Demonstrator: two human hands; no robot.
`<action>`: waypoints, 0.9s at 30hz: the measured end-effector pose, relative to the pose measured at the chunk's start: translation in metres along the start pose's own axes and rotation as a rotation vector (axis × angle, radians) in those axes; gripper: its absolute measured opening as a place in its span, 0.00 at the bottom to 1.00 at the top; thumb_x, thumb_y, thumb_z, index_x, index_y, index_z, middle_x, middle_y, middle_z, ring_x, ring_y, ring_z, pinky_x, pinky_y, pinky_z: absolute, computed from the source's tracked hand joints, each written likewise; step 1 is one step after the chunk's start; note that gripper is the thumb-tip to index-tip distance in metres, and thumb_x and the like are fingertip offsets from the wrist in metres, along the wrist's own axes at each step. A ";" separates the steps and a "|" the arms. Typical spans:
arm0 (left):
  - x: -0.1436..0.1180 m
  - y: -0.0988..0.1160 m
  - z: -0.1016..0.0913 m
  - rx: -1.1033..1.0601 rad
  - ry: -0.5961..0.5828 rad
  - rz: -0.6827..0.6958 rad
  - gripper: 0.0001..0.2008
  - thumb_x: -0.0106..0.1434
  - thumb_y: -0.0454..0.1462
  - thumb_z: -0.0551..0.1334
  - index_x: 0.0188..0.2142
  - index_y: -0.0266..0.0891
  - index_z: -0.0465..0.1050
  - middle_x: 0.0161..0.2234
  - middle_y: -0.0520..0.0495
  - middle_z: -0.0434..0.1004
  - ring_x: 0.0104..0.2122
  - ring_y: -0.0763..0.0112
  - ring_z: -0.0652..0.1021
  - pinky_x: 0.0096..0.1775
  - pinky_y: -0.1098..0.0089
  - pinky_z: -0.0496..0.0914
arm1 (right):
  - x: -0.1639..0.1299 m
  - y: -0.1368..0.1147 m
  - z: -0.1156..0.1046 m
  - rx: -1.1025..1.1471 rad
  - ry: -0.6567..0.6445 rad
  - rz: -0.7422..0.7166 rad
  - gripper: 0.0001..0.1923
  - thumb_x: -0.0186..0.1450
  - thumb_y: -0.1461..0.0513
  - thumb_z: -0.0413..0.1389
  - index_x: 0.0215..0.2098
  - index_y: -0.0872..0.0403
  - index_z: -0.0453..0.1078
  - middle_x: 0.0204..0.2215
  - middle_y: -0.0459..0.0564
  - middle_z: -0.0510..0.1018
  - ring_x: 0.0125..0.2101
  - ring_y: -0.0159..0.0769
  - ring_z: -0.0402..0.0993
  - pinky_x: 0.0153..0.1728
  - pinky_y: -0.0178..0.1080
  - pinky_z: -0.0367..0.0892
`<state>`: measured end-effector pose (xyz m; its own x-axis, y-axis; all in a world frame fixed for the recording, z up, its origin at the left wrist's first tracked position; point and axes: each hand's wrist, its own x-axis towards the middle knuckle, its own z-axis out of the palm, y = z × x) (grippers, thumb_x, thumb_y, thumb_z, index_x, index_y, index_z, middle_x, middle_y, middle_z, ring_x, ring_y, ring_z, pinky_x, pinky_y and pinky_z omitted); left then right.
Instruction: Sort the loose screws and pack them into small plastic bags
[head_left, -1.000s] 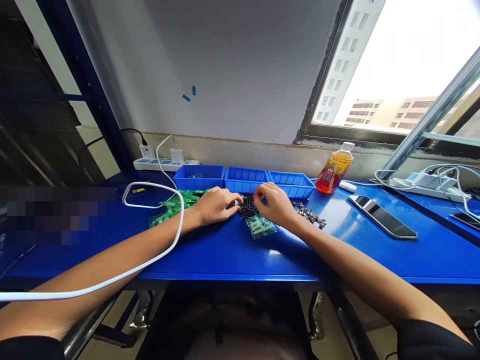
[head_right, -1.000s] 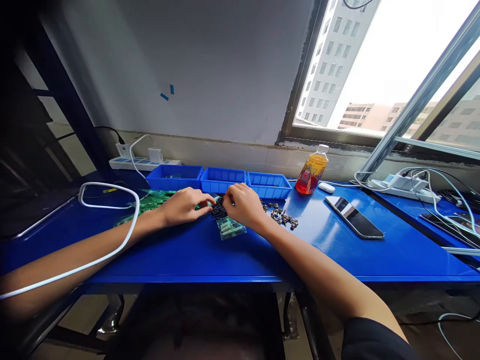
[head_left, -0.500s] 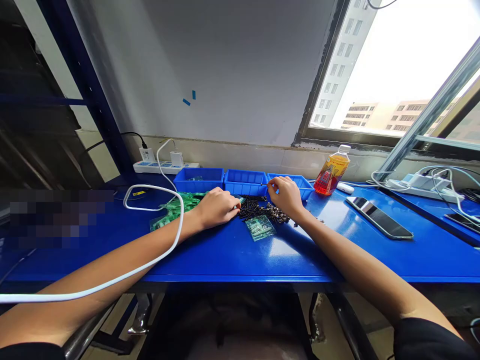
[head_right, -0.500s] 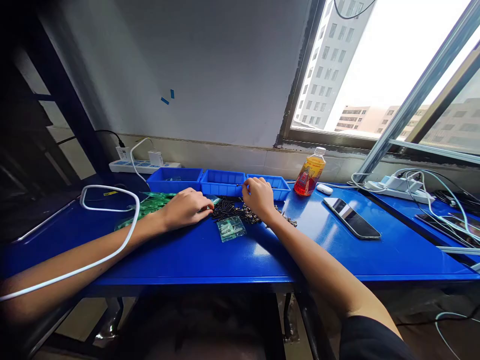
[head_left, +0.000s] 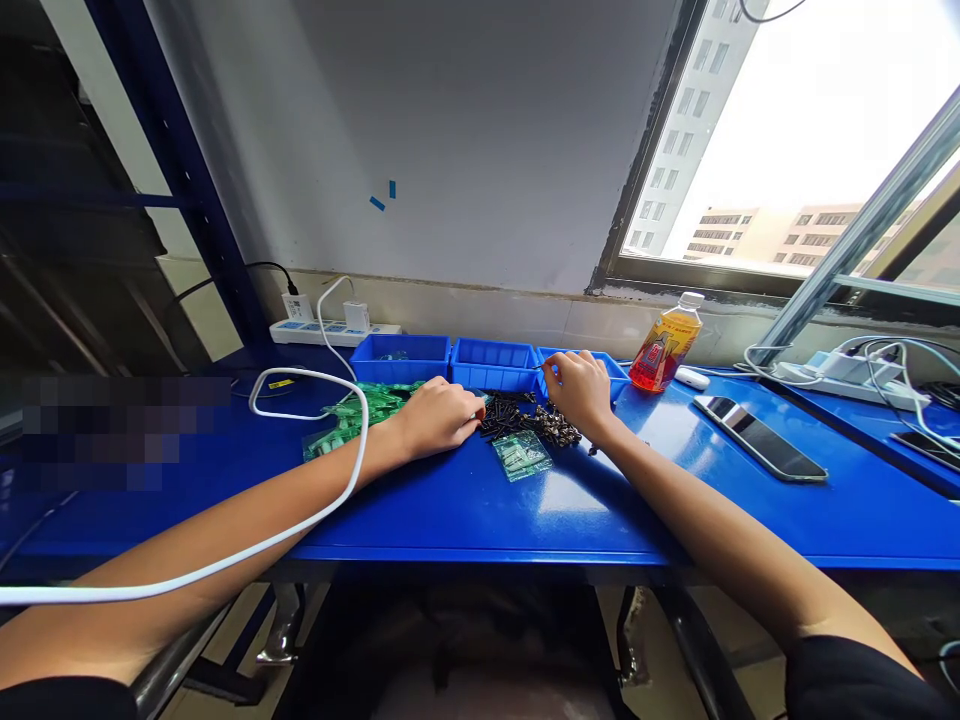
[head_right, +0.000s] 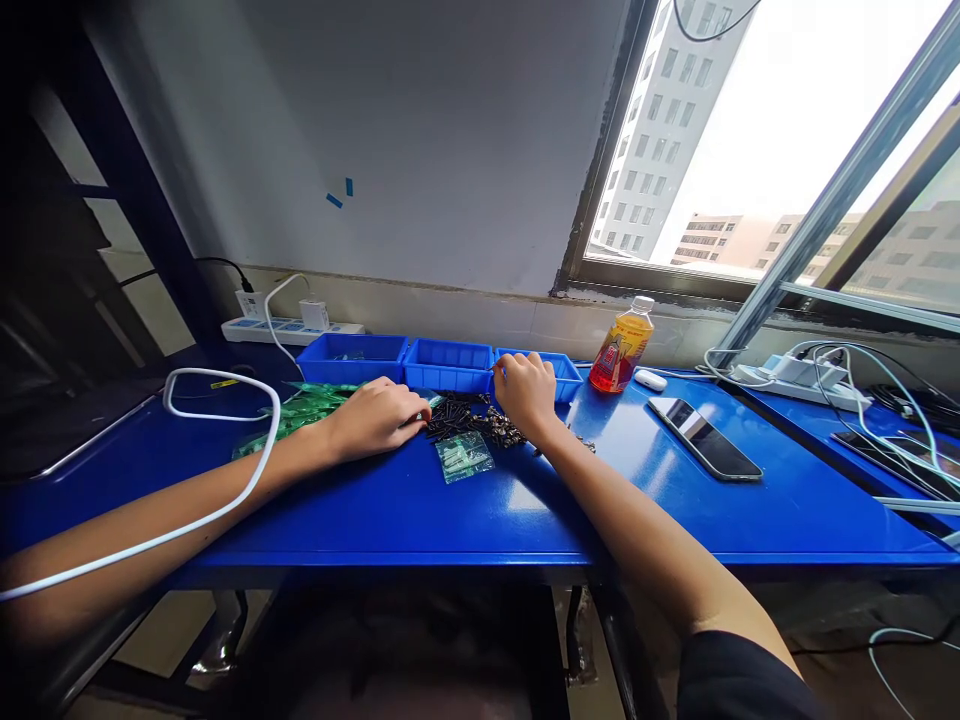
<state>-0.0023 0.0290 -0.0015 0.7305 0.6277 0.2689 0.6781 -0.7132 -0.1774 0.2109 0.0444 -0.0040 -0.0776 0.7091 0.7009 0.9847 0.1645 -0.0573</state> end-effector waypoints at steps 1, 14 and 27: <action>0.000 0.000 0.000 0.007 -0.006 -0.002 0.08 0.61 0.34 0.55 0.33 0.38 0.74 0.31 0.46 0.79 0.34 0.62 0.77 0.37 0.65 0.63 | 0.000 -0.001 -0.001 -0.006 -0.009 0.007 0.10 0.63 0.62 0.50 0.29 0.54 0.72 0.26 0.52 0.77 0.33 0.42 0.68 0.32 0.40 0.55; 0.004 0.000 0.003 0.065 -0.036 -0.047 0.11 0.63 0.36 0.52 0.35 0.37 0.73 0.32 0.44 0.79 0.36 0.60 0.77 0.37 0.63 0.63 | -0.015 -0.033 -0.008 0.236 -0.129 -0.206 0.04 0.60 0.64 0.55 0.31 0.54 0.72 0.23 0.47 0.74 0.30 0.37 0.66 0.33 0.37 0.60; 0.001 -0.004 0.004 -0.198 0.148 -0.188 0.10 0.60 0.38 0.54 0.34 0.39 0.73 0.26 0.50 0.76 0.28 0.68 0.75 0.35 0.68 0.64 | -0.022 -0.036 -0.005 0.331 -0.231 -0.379 0.06 0.60 0.63 0.56 0.34 0.56 0.73 0.27 0.49 0.75 0.32 0.37 0.66 0.37 0.39 0.63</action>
<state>-0.0043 0.0339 -0.0047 0.5644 0.7122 0.4175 0.7605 -0.6452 0.0726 0.1779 0.0197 -0.0139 -0.4864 0.6841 0.5435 0.7822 0.6181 -0.0781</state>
